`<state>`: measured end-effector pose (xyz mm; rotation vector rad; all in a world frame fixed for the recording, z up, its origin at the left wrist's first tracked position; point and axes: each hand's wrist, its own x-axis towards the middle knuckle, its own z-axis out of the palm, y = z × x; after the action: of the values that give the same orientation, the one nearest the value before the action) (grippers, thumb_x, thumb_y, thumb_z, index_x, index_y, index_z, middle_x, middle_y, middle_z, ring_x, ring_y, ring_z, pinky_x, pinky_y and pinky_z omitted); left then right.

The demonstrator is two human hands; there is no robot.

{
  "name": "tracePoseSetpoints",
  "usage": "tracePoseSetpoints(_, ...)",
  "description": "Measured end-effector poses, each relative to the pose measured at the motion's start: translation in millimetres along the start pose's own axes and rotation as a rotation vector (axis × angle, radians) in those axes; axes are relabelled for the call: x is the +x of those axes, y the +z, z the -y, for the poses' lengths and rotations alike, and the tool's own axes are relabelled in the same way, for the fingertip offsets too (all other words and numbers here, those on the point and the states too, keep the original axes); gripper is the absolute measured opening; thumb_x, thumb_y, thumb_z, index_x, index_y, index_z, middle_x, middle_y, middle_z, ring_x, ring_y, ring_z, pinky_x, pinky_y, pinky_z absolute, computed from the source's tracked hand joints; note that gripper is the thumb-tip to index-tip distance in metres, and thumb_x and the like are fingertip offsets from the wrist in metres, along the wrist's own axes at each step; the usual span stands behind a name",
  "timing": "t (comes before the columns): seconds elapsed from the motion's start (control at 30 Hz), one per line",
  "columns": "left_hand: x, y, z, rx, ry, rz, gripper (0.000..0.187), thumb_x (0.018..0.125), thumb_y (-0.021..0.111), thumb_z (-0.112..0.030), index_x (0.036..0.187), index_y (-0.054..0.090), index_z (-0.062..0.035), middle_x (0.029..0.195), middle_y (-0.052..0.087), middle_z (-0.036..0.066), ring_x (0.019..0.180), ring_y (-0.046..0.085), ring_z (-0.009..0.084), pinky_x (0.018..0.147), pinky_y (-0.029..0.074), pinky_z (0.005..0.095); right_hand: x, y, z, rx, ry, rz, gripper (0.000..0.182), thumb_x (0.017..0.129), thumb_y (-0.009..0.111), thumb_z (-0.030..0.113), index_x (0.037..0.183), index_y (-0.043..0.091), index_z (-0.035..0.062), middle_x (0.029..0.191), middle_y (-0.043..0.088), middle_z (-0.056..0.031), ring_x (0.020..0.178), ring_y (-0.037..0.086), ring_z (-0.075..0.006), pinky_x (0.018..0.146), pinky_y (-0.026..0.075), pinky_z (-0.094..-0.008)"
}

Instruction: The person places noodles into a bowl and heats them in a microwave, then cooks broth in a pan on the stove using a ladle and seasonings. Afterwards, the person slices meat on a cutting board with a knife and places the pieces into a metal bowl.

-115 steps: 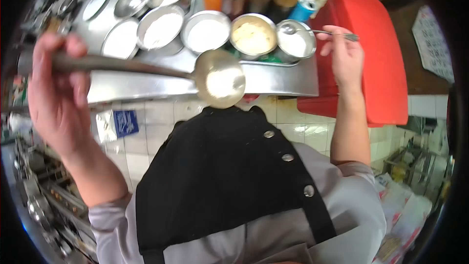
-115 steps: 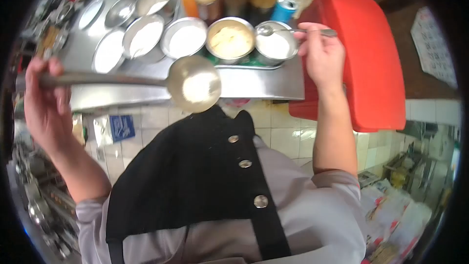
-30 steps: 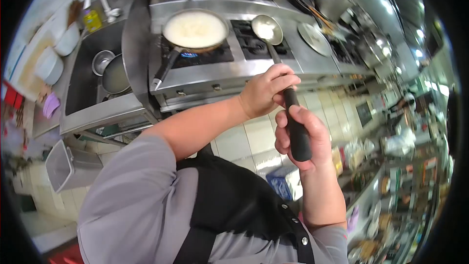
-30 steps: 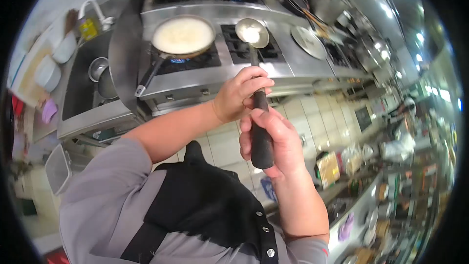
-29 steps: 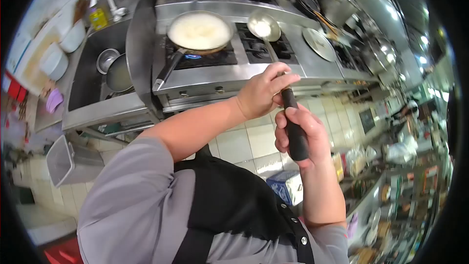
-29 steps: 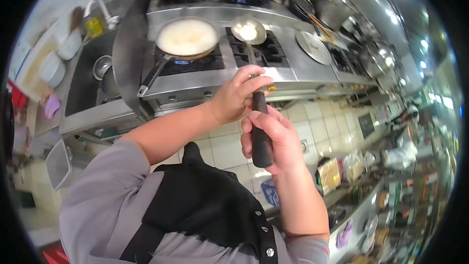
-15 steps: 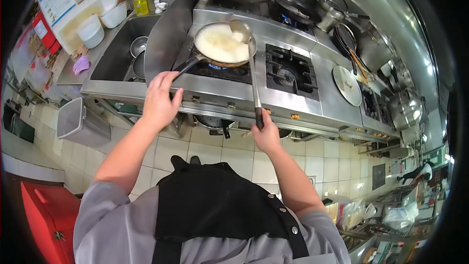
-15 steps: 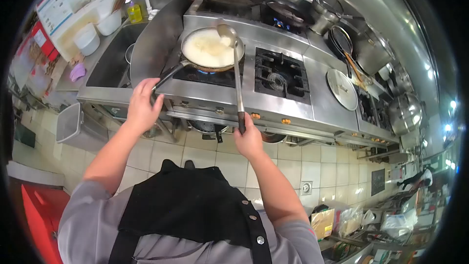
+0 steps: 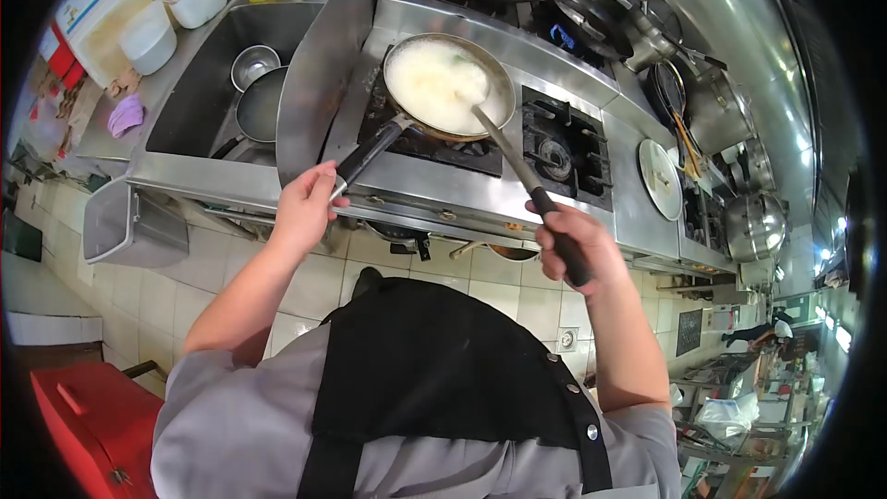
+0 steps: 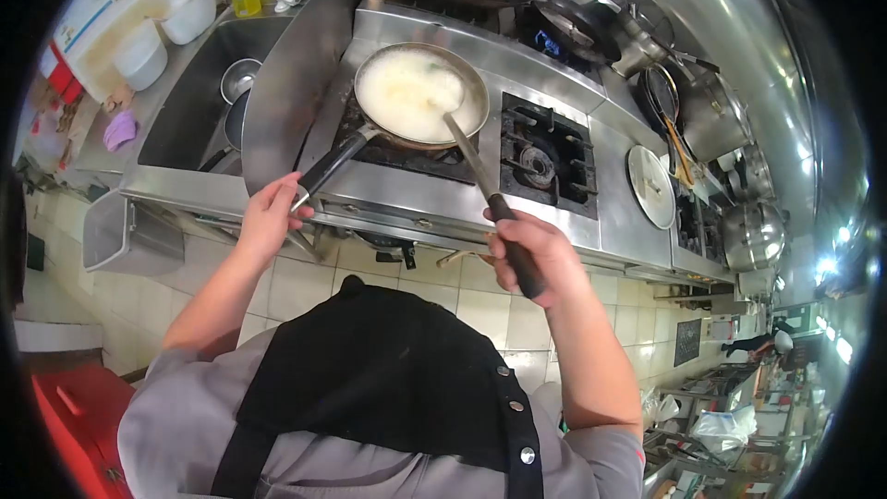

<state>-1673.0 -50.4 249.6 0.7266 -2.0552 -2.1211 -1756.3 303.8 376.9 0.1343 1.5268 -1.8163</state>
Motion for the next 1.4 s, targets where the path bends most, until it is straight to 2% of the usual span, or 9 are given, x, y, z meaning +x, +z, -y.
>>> tracePoseSetpoints(0.07, 8, -4, -2, -0.076, -0.096, 0.071, 0.047, 0.104, 0.048, -0.032, 0.139, 0.052, -0.0009, 0.106, 0.065, 0.005, 0.079, 0.065, 0.0113, 0.065, 0.048, 0.0242, -1, -4, 11, 0.258, 0.063, 0.072, 0.039, 0.094, 0.057, 0.02, 0.127, 0.053, -0.003, 0.076, 0.06, -0.0083, 0.045, 0.052, -0.0168, 0.041, 0.04, -0.0297)
tracePoseSetpoints(0.13, 15, -5, -5, -0.15, -0.177, 0.133, 0.044, 0.103, 0.05, -0.031, 0.135, 0.054, -0.0019, 0.1, 0.067, 0.005, 0.074, 0.064, 0.0114, 0.061, 0.047, 0.0241, -9, 1, 18, 0.181, 0.041, 0.075, 0.041, 0.093, 0.056, 0.016, 0.128, 0.052, -0.0041, 0.076, 0.061, -0.009, 0.044, 0.052, -0.0163, 0.041, 0.041, -0.0287)
tracePoseSetpoints(0.37, 33, -1, -13, -0.316, -0.364, 0.332, 0.029, 0.102, 0.053, -0.032, 0.11, 0.058, -0.0048, 0.084, 0.065, 0.005, 0.058, 0.055, 0.0099, 0.049, 0.041, 0.0245, -23, 7, 31, -0.314, -0.023, -0.193, 0.049, 0.085, 0.059, 0.007, 0.132, 0.052, -0.0055, 0.069, 0.059, -0.0094, 0.041, 0.051, -0.0149, 0.038, 0.041, -0.0249)
tracePoseSetpoints(0.57, 38, 2, -10, -0.339, -0.371, 0.342, 0.029, 0.101, 0.056, -0.034, 0.093, 0.055, -0.0061, 0.071, 0.057, 0.003, 0.049, 0.045, 0.0088, 0.043, 0.032, 0.0254, -4, -34, 19, -0.848, -0.188, -0.266, 0.055, 0.088, 0.062, 0.005, 0.14, 0.047, -0.0041, 0.076, 0.06, -0.0042, 0.06, 0.052, -0.0091, 0.054, 0.041, -0.0214)
tracePoseSetpoints(0.83, 39, 6, -8, -0.291, -0.358, 0.298, 0.033, 0.101, 0.055, -0.037, 0.087, 0.054, -0.0074, 0.066, 0.055, 0.001, 0.049, 0.045, 0.0088, 0.043, 0.031, 0.0251, 54, -67, -16, -1.515, -0.495, -0.389, 0.062, 0.085, 0.067, 0.011, 0.143, 0.047, 0.003, 0.086, 0.064, -0.0135, 0.075, 0.061, -0.0157, 0.069, 0.05, -0.0307)
tracePoseSetpoints(0.93, 37, 9, -11, -0.297, -0.356, 0.282, 0.033, 0.101, 0.056, -0.038, 0.086, 0.055, -0.0075, 0.066, 0.055, 0.001, 0.049, 0.045, 0.0087, 0.043, 0.031, 0.025, 57, -56, -10, -0.992, -0.202, -0.224, 0.058, 0.088, 0.065, 0.01, 0.143, 0.047, 0.0024, 0.084, 0.065, -0.0108, 0.072, 0.063, -0.0147, 0.063, 0.049, -0.03)
tracePoseSetpoints(1.07, 38, 6, -6, -0.291, -0.356, 0.294, 0.032, 0.1, 0.056, -0.037, 0.088, 0.056, -0.0069, 0.067, 0.055, 0.001, 0.049, 0.045, 0.0083, 0.043, 0.031, 0.0246, 44, -36, 13, -0.203, 0.026, 0.007, 0.047, 0.091, 0.059, 0.008, 0.136, 0.05, -0.0018, 0.076, 0.061, -0.0084, 0.049, 0.054, -0.0166, 0.045, 0.042, -0.0294)
tracePoseSetpoints(1.2, 34, 8, -13, -0.317, -0.36, 0.272, 0.031, 0.1, 0.056, -0.036, 0.091, 0.056, -0.0063, 0.069, 0.056, 0.002, 0.05, 0.044, 0.0076, 0.044, 0.031, 0.0241, 32, -39, 21, 0.187, 0.056, 0.163, 0.048, 0.092, 0.055, 0.015, 0.135, 0.047, -0.005, 0.075, 0.059, -0.0097, 0.042, 0.05, -0.0163, 0.04, 0.039, -0.0272)
tracePoseSetpoints(1.4, 35, 8, -9, -0.334, -0.356, 0.279, 0.03, 0.101, 0.056, -0.035, 0.09, 0.055, -0.0069, 0.07, 0.056, 0.002, 0.051, 0.044, 0.0073, 0.044, 0.031, 0.0239, 4, -30, 29, 0.049, 0.022, 0.114, 0.052, 0.09, 0.055, 0.015, 0.136, 0.045, -0.0082, 0.073, 0.058, -0.0108, 0.041, 0.049, -0.016, 0.039, 0.039, -0.0265)
